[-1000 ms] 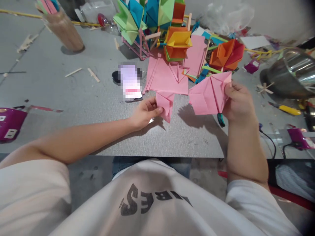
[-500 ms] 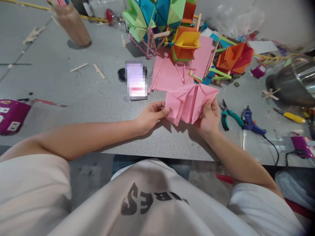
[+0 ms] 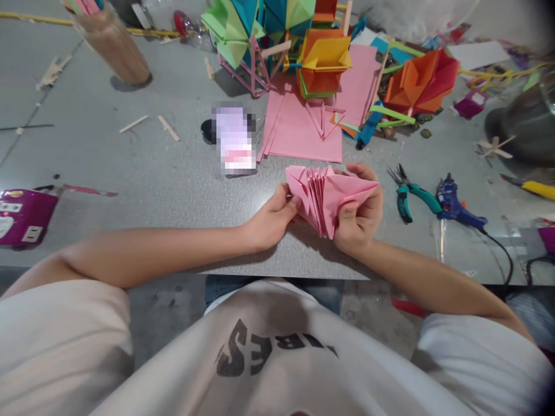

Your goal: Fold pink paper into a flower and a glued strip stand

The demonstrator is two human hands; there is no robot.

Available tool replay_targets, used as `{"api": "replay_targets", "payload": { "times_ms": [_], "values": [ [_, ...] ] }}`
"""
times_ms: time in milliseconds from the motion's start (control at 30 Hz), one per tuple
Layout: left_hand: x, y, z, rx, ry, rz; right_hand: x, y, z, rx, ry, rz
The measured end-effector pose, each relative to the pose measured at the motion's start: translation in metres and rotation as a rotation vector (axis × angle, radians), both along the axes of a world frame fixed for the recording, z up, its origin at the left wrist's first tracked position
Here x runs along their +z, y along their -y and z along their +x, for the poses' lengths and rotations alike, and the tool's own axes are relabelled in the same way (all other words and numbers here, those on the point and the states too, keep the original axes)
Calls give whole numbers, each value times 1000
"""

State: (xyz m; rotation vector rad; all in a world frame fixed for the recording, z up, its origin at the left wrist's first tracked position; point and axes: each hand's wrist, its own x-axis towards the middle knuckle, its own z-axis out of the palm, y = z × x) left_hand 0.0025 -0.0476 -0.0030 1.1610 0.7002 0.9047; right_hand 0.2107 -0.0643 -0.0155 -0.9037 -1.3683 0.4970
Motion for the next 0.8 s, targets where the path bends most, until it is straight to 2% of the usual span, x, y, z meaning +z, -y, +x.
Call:
{"api": "replay_targets", "payload": {
  "times_ms": [133, 300, 433, 567, 700, 800],
  "values": [
    [-3, 5, 2, -46, -28, 108, 1, 0, 1, 19, 77, 36],
    [-9, 3, 6, -114, 69, 185, 2, -3, 2, 30, 89, -30],
    [-17, -7, 9, -181, 209, 62, 2, -7, 1, 116, -45, -117],
    [-19, -16, 8, -251, 248, -21, 2, -14, 2, 167, -70, -230],
    [-17, -18, 7, -223, 232, -51, 4, -18, 8, 164, -103, -288],
    [-11, -19, 6, -193, 193, -37, 8, -16, 14, 271, -55, -420]
  ]
}}
